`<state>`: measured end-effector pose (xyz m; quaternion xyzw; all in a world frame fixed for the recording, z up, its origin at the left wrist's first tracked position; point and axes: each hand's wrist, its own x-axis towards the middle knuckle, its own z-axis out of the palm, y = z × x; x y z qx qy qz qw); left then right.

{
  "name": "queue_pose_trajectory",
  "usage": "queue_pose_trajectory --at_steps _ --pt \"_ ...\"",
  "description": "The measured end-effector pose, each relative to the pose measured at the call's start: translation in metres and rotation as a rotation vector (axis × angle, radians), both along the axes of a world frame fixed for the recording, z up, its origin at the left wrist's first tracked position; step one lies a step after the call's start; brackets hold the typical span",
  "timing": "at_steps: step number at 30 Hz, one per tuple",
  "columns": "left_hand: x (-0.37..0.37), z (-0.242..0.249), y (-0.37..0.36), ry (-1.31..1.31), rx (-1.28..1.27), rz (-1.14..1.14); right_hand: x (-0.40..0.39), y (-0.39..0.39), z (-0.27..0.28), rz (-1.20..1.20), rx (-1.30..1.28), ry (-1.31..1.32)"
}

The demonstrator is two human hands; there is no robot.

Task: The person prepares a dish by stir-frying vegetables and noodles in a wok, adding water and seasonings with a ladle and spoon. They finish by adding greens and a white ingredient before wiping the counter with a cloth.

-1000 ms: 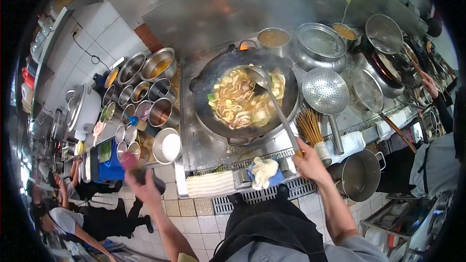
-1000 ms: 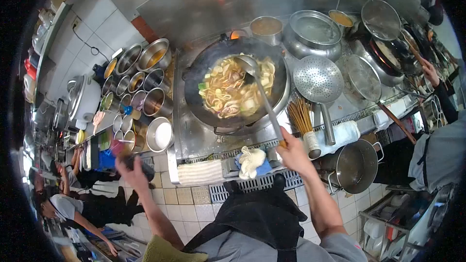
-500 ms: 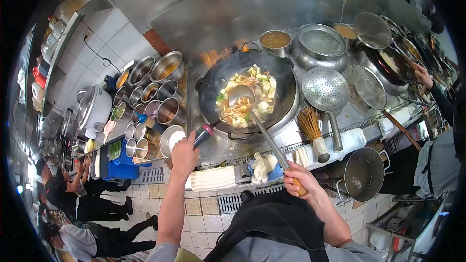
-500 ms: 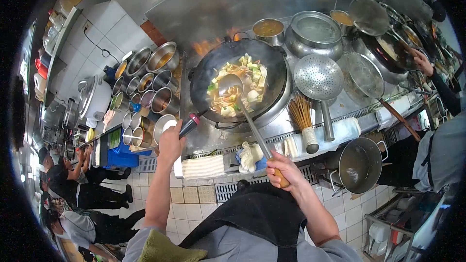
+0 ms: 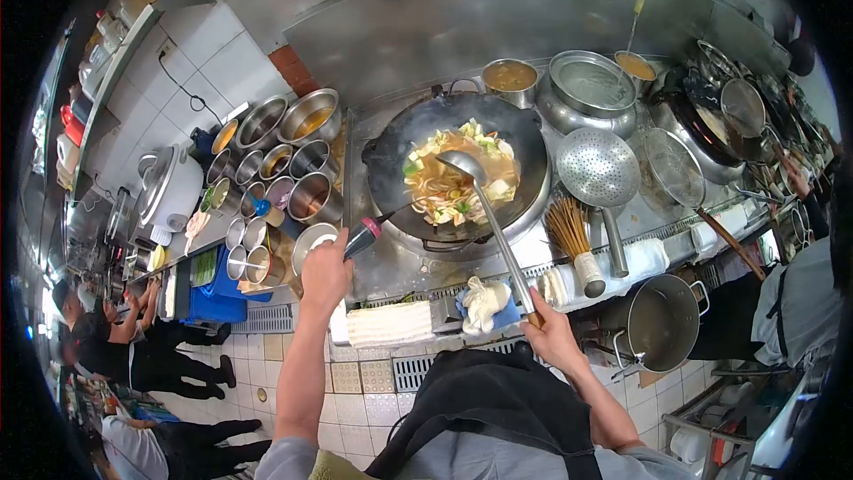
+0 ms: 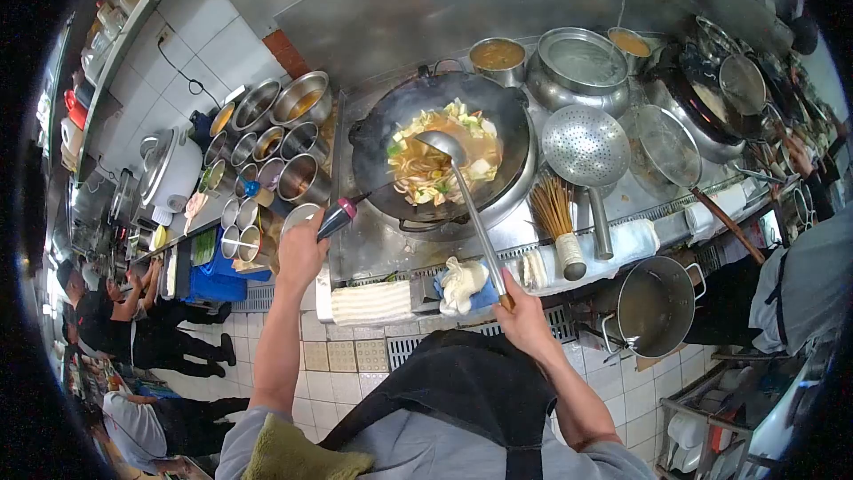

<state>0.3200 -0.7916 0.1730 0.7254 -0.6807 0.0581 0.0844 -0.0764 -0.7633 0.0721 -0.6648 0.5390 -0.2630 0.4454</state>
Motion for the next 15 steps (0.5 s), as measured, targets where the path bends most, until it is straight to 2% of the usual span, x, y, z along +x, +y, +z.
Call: queue_pose_trajectory --at_steps 3,5,6,10,11,13,15 --pt "-0.002 0.008 -0.003 -0.018 -0.004 0.005 -0.019 0.014 0.025 0.033 0.112 -0.034" --pt "-0.003 0.008 -0.005 -0.013 -0.003 0.008 -0.033 0.024 0.047 0.076 0.200 -0.158" --pt "-0.004 0.007 -0.008 -0.053 0.007 -0.019 -0.035 0.021 0.061 0.052 0.375 -0.266" --pt "-0.004 -0.003 -0.021 -0.142 0.021 -0.094 -0.028 -0.025 0.031 0.035 0.510 -0.382" --pt "-0.005 -0.004 -0.022 -0.139 0.021 -0.096 -0.018 -0.033 0.024 0.032 0.510 -0.379" --pt "-0.007 -0.004 -0.026 -0.167 0.057 -0.088 0.004 -0.044 0.017 -0.060 0.307 -0.344" --pt "-0.007 -0.002 -0.026 -0.162 0.059 -0.078 0.016 -0.047 0.021 -0.113 0.267 -0.376"
